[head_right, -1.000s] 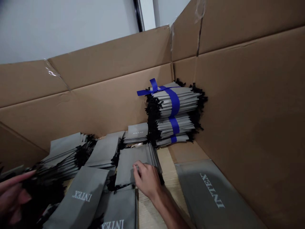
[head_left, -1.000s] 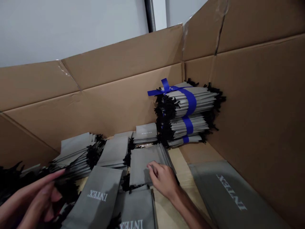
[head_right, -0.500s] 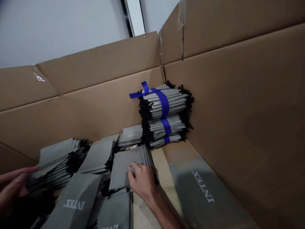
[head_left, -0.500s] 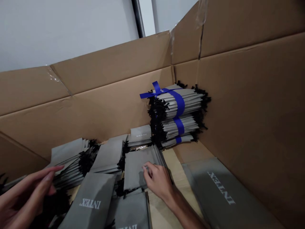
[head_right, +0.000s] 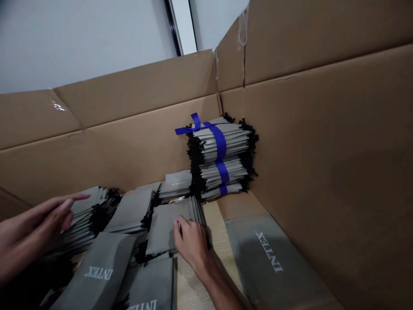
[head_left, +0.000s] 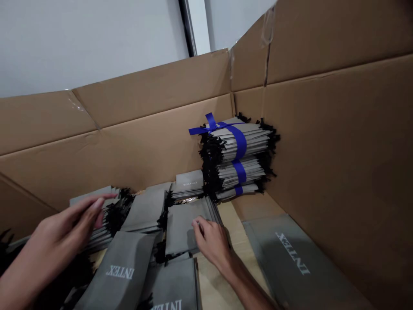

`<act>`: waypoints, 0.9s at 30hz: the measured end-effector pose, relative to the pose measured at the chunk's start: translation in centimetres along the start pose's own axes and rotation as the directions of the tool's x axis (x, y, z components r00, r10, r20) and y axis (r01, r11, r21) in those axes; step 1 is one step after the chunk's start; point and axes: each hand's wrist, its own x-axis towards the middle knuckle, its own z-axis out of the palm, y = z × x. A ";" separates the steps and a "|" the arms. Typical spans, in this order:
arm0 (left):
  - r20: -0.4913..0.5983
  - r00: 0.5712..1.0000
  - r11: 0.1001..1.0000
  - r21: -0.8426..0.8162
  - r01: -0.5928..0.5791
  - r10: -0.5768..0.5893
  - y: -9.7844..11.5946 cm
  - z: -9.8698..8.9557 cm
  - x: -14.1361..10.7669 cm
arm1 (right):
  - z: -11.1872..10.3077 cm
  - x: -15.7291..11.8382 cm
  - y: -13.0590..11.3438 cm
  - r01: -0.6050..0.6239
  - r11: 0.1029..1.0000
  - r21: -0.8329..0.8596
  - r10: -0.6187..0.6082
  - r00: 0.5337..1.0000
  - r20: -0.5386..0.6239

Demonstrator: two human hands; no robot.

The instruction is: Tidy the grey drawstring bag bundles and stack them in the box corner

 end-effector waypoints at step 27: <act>0.740 0.633 0.844 -0.473 0.251 0.227 2.9 23.9 2.0 | -3.6 3.6 5.2 -0.427 0.899 0.096 0.433 0.901 -0.039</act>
